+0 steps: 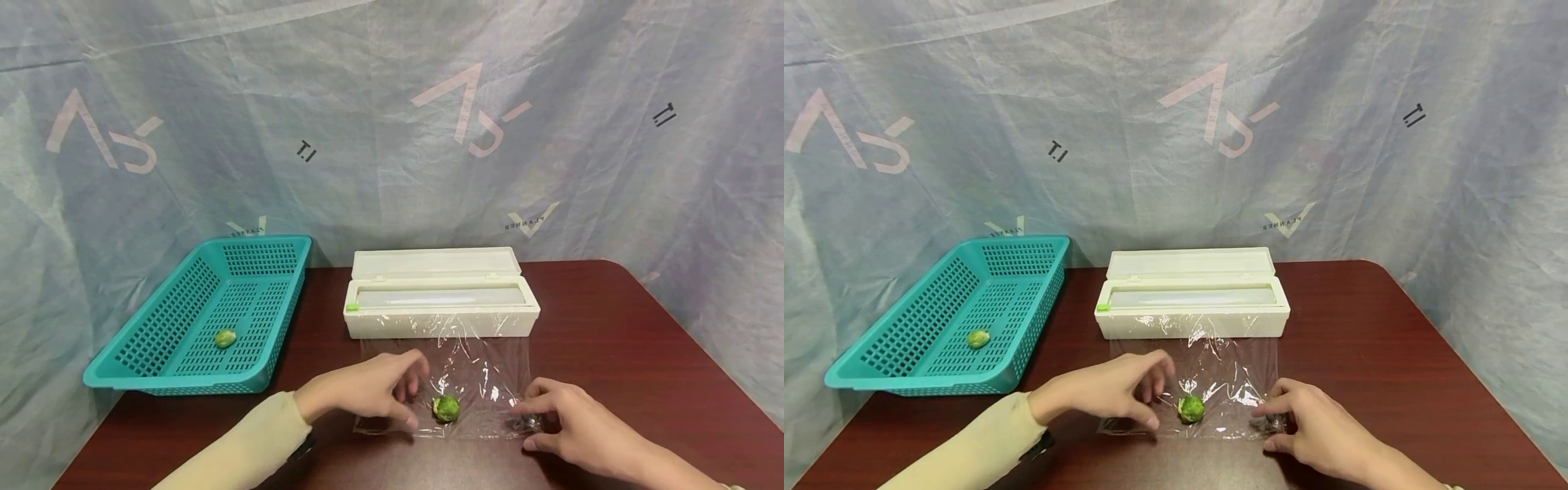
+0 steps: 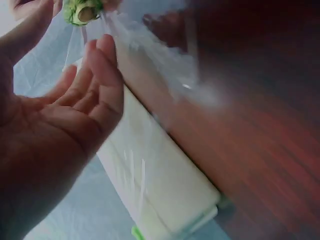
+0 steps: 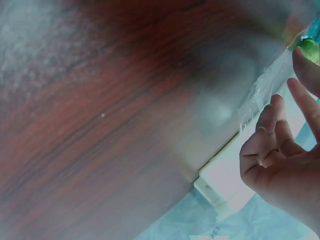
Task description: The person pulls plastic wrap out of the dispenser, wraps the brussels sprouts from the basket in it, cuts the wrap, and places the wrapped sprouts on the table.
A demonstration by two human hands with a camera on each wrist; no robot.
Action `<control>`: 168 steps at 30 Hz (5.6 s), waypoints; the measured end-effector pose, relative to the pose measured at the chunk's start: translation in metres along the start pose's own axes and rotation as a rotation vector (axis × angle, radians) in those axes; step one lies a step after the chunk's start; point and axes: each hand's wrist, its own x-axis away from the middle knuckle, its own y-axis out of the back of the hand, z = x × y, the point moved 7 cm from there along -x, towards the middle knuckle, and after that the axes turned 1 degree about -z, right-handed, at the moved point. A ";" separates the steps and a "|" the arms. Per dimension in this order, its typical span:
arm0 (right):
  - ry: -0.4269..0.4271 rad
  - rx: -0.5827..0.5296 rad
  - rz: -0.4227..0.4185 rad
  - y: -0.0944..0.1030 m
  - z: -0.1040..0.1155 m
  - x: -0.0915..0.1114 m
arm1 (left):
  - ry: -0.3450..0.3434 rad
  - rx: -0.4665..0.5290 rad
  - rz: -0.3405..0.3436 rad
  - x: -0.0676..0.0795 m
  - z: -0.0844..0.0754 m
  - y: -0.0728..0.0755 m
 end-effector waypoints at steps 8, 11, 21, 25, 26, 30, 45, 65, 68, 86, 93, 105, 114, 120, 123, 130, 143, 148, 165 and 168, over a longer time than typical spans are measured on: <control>-0.053 0.013 0.043 -0.005 -0.005 0.002 | 0.069 -0.275 0.006 0.048 0.006 -0.003; -0.026 0.039 0.014 -0.004 -0.006 0.004 | 0.075 -0.301 -0.001 0.054 0.008 -0.005; 0.089 0.109 -0.065 -0.005 -0.005 0.003 | 0.046 -0.282 -0.022 0.060 0.011 -0.006; 0.067 0.100 -0.052 -0.005 -0.006 0.003 | 0.044 -0.273 -0.024 0.061 0.011 -0.006; 0.061 0.095 -0.046 -0.005 -0.006 0.003 | 0.043 -0.275 -0.026 0.061 0.011 -0.005; 0.036 0.061 -0.033 -0.003 -0.006 0.003 | 0.037 -0.269 -0.036 0.063 0.011 -0.003; 0.041 0.020 -0.058 0.005 -0.005 -0.004 | 0.021 -0.187 -0.085 0.066 0.011 0.009; -0.068 0.028 -0.003 0.007 -0.014 -0.009 | 0.070 -0.161 -0.136 0.064 0.020 0.015; -0.079 0.011 0.012 0.006 -0.015 -0.010 | 0.087 -0.158 -0.139 0.064 0.021 0.015; -0.128 -0.036 0.032 0.004 -0.021 -0.015 | 0.175 -0.274 -0.116 0.059 0.011 0.020; -0.147 -0.048 0.038 0.004 -0.023 -0.012 | 0.053 -0.352 -0.250 0.030 -0.030 0.004; -0.173 -0.079 0.047 0.003 -0.024 -0.014 | -0.091 -0.444 -0.296 -0.014 -0.046 -0.024; -0.178 -0.086 0.039 0.002 -0.026 -0.012 | -0.087 -0.335 -0.323 -0.019 -0.037 -0.022; -0.186 -0.060 0.009 0.008 -0.024 -0.013 | -0.070 -0.289 -0.313 -0.021 -0.032 -0.020; -0.152 -0.017 -0.049 0.013 -0.016 -0.017 | -0.060 -0.277 -0.305 -0.022 -0.031 -0.019; 0.055 0.081 -0.167 0.009 0.031 -0.038 | -0.042 -0.230 -0.296 -0.024 -0.029 -0.017; 0.128 0.061 -0.134 -0.033 0.054 -0.060 | -0.010 -0.191 -0.258 -0.032 -0.022 -0.016; 0.108 0.062 -0.167 -0.036 0.050 -0.063 | -0.015 -0.173 -0.251 -0.032 -0.023 -0.014; 0.033 0.018 -0.133 -0.038 0.042 -0.072 | 0.017 -0.119 -0.239 -0.025 -0.015 -0.005; 0.026 -0.001 -0.120 -0.038 0.040 -0.074 | 0.010 -0.168 -0.319 -0.015 -0.023 -0.003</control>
